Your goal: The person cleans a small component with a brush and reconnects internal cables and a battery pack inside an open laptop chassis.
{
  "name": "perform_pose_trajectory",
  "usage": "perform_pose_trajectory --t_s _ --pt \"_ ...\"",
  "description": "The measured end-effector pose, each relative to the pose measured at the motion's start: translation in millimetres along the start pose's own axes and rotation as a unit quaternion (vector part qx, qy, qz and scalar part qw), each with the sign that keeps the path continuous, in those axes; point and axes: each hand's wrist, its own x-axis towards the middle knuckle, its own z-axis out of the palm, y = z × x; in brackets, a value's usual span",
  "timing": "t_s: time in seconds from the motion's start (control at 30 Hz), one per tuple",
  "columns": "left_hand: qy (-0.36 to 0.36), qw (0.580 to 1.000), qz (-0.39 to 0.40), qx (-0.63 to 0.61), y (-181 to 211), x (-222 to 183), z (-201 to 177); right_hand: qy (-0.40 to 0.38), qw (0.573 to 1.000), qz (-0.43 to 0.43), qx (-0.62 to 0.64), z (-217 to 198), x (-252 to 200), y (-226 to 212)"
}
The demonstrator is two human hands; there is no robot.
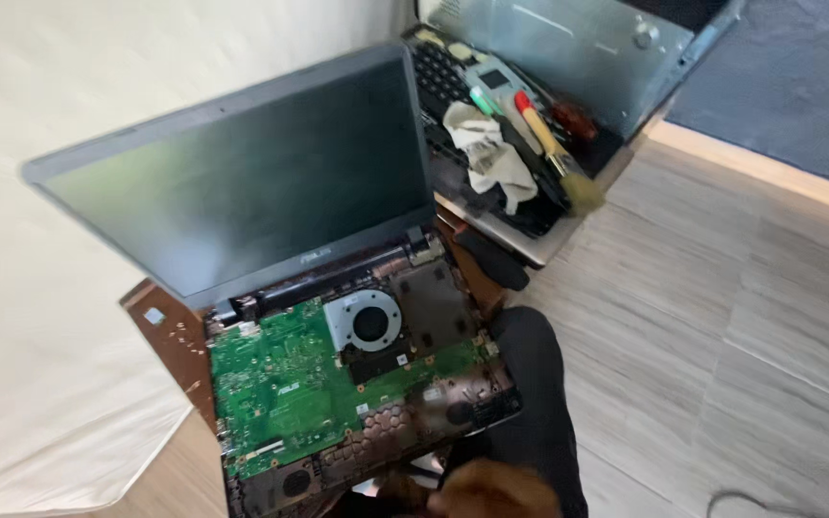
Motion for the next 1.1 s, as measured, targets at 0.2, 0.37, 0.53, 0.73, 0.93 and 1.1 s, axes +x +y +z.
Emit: perform_pose_trajectory --t_s 0.2,0.37,0.53,0.73,0.93,1.1 --pt "0.367 0.909 0.191 -0.046 -27 -43 -94 -0.183 0.938 -0.267 -0.122 -35 90 24" --pt "0.345 0.931 0.105 0.053 -48 -21 -65 -0.216 0.849 -0.402 -0.267 -3 188 34" --pt "0.338 0.935 0.097 0.041 -48 -22 -61 -0.252 0.798 -0.447 -0.315 12 229 25" --pt "0.326 0.94 0.1 0.011 -47 -21 -63 -0.201 0.84 -0.482 -0.148 8 234 3" --pt "0.321 0.942 0.095 0.024 -46 -21 -63 -0.252 0.821 -0.474 -0.193 14 238 31" --pt "0.312 0.946 0.09 0.014 -42 -23 -67 -0.284 0.854 -0.434 -0.044 7 246 14"
